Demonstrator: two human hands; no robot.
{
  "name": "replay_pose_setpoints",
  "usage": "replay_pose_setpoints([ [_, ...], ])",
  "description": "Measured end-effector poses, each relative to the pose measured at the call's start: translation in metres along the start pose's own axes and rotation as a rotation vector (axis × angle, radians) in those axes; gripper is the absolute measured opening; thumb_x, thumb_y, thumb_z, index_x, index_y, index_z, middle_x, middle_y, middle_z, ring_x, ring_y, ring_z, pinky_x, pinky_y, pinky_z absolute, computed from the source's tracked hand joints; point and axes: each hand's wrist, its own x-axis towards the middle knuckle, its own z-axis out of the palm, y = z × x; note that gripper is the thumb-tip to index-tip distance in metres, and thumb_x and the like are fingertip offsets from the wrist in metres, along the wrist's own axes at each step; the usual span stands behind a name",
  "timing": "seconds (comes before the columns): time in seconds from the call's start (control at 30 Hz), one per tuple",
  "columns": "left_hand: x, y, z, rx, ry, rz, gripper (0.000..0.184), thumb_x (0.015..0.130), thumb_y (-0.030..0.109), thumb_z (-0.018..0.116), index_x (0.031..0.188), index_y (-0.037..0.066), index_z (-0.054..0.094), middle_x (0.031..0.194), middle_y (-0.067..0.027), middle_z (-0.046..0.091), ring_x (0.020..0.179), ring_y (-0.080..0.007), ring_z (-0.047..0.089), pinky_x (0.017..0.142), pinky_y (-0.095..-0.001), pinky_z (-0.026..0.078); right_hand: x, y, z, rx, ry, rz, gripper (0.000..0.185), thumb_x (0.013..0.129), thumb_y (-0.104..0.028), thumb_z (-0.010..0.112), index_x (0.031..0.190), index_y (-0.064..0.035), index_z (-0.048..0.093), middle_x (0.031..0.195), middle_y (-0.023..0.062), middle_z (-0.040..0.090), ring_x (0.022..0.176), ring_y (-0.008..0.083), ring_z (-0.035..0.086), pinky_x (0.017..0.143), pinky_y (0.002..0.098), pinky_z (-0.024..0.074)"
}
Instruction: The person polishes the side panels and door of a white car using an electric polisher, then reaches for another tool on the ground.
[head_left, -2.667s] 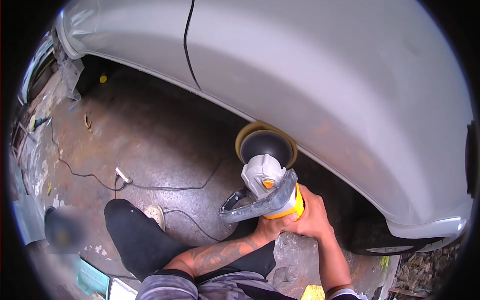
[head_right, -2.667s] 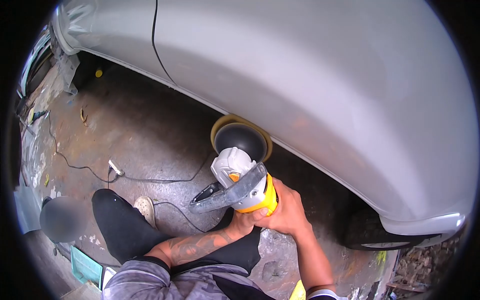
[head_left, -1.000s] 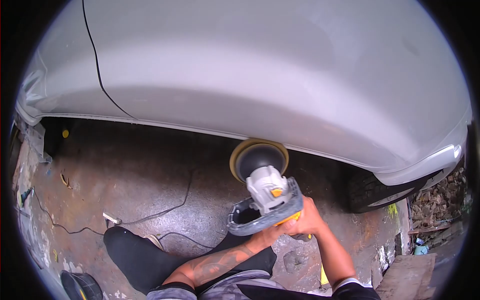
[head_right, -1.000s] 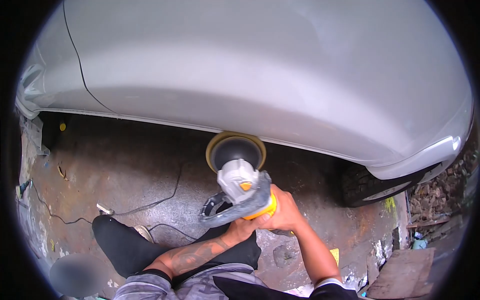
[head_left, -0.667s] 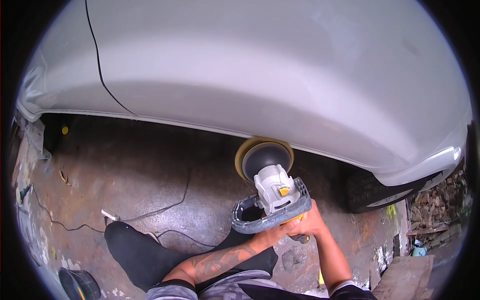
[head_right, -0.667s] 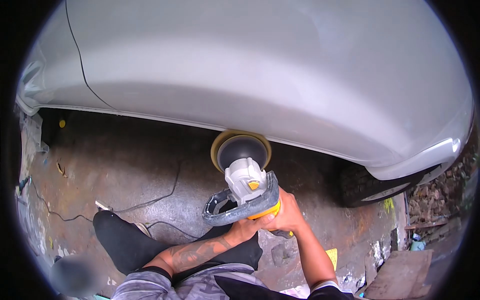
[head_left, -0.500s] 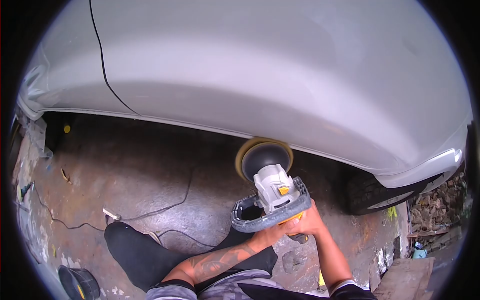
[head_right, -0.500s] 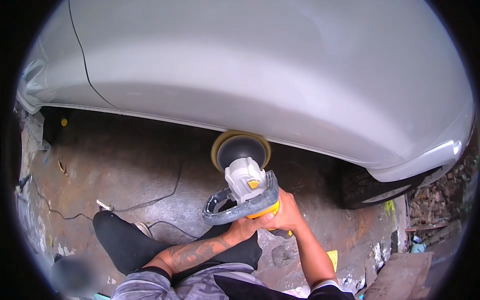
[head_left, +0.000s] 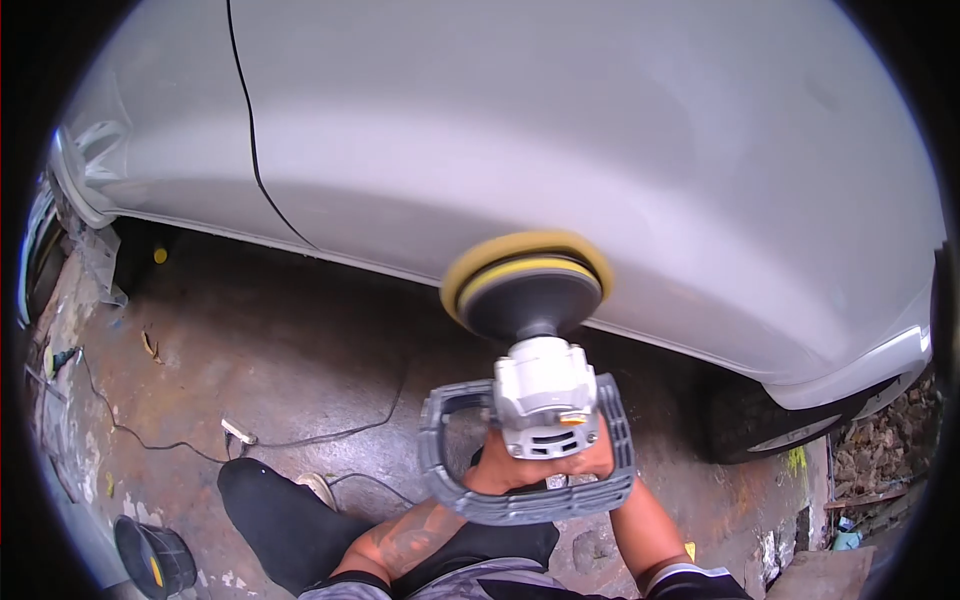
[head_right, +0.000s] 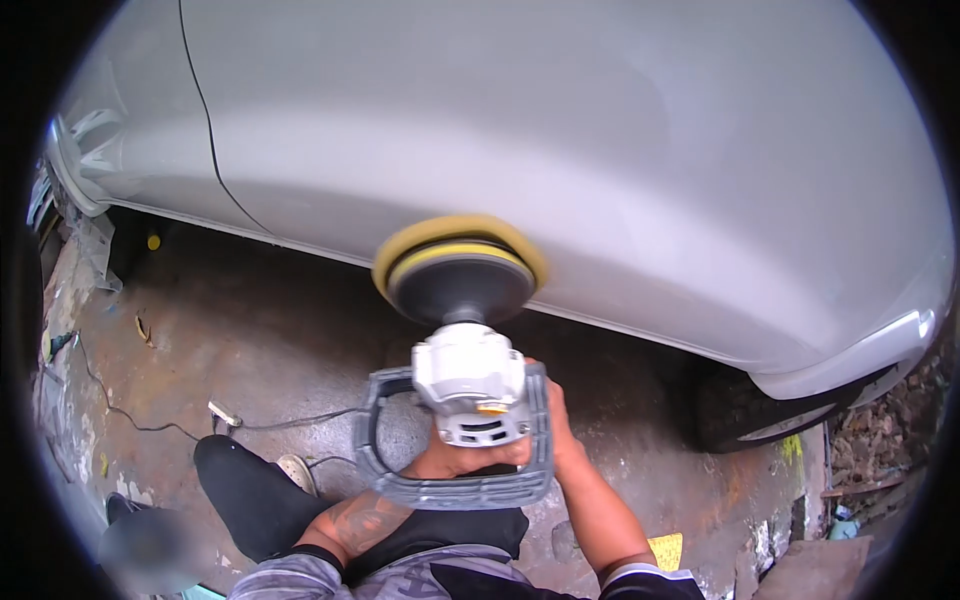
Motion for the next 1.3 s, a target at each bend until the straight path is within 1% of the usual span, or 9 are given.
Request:
replay_pose_setpoints([
  [0.2,-0.007,0.001,-0.041,0.179,0.047,0.021,0.063,0.07,0.033,0.095,0.12,0.004,0.069,0.113,-0.0102,0.074,0.102,-0.0222,0.072,0.089,-0.0349,0.057,0.056,-0.093,0.031,-0.203,-0.202,-0.439,0.072,0.066,-0.034,0.081,0.125,-0.0012,0.059,0.114,0.0198,0.065,0.103,0.0409,0.066,0.092,0.0452,0.052],
  [0.33,-0.003,0.026,-0.048,0.328,0.052,0.121,0.063,0.07,0.032,0.095,0.12,0.005,0.069,0.113,-0.0103,0.074,0.102,-0.0215,0.072,0.089,-0.0349,0.057,0.043,-0.056,0.039,0.08,-0.143,-0.22,0.073,0.065,-0.036,0.082,0.125,-0.0006,0.059,0.112,0.0203,0.064,0.103,0.0412,0.065,0.091,0.0446,0.0522],
  [0.37,0.002,0.045,-0.043,0.24,-0.018,0.113,0.049,0.08,0.014,0.087,0.122,0.003,0.066,0.112,-0.0064,0.072,0.103,-0.0176,0.068,0.09,-0.0328,0.055,0.042,-0.049,0.041,0.096,-0.106,-0.27,0.072,0.066,-0.036,0.082,0.124,-0.0005,0.058,0.112,0.0203,0.064,0.102,0.0415,0.065,0.09,0.0446,0.0522],
  [0.6,-0.006,0.023,0.005,0.127,0.022,0.04,0.05,0.079,0.015,0.088,0.122,0.003,0.066,0.114,-0.0074,0.072,0.106,-0.0189,0.068,0.092,-0.0351,0.055,0.038,-0.048,0.014,-0.105,-0.182,-0.365,0.077,0.056,-0.034,0.088,0.12,-0.0035,0.057,0.102,0.0174,0.065,0.097,0.0386,0.066,0.089,0.0423,0.0516],
  [0.67,-0.004,0.013,0.015,0.086,0.047,0.032,0.051,0.079,0.016,0.088,0.122,0.003,0.066,0.114,-0.0077,0.072,0.107,-0.0193,0.068,0.093,-0.0358,0.055,0.026,-0.02,0.013,0.406,-0.129,0.16,0.087,0.056,-0.036,0.09,0.126,-0.0035,0.05,0.111,0.0155,0.063,0.101,0.0338,0.067,0.093,0.0412,0.0513],
  [0.8,0.014,0.013,0.013,0.562,-0.114,0.123,0.085,0.061,0.038,0.097,0.128,0.0,0.061,0.126,-0.0174,0.066,0.107,-0.0305,0.069,0.094,-0.0402,0.054,0.024,-0.013,0.015,0.314,-0.061,0.081,0.089,0.057,-0.036,0.09,0.128,-0.0032,0.048,0.113,0.0157,0.062,0.103,0.0334,0.066,0.095,0.0413,0.0508],
  [0.93,0.028,0.02,0.005,0.375,-0.201,0.054,0.075,0.063,0.033,0.092,0.124,0.0,0.062,0.113,-0.0177,0.07,0.1,-0.0281,0.07,0.089,-0.0407,0.054,0.021,-0.016,0.021,0.218,-0.044,-0.064,0.091,0.059,-0.036,0.09,0.13,-0.0029,0.045,0.116,0.0161,0.06,0.106,0.0328,0.065,0.096,0.0413,0.0502],
  [1.13,0.033,0.04,-0.016,0.686,-0.109,0.418,0.087,0.055,0.033,0.097,0.127,0.001,0.062,0.118,-0.0154,0.07,0.111,-0.0286,0.068,0.099,-0.0382,0.051,0.021,-0.025,0.034,0.122,0.017,-0.325,0.095,0.061,-0.036,0.091,0.134,-0.0023,0.04,0.121,0.0166,0.058,0.11,0.0319,0.064,0.098,0.0414,0.0494],
  [1.3,0.01,0.056,-0.067,0.018,0.045,0.072,0.089,0.059,0.013,0.098,0.136,-0.001,0.055,0.127,-0.011,0.066,0.119,-0.0224,0.063,0.106,-0.0384,0.049,0.032,-0.034,0.049,-0.091,-0.002,-0.438,0.103,0.065,-0.034,0.091,0.141,-0.0012,0.03,0.129,0.0184,0.052,0.118,0.0317,0.059,0.103,0.0412,0.0467],
])
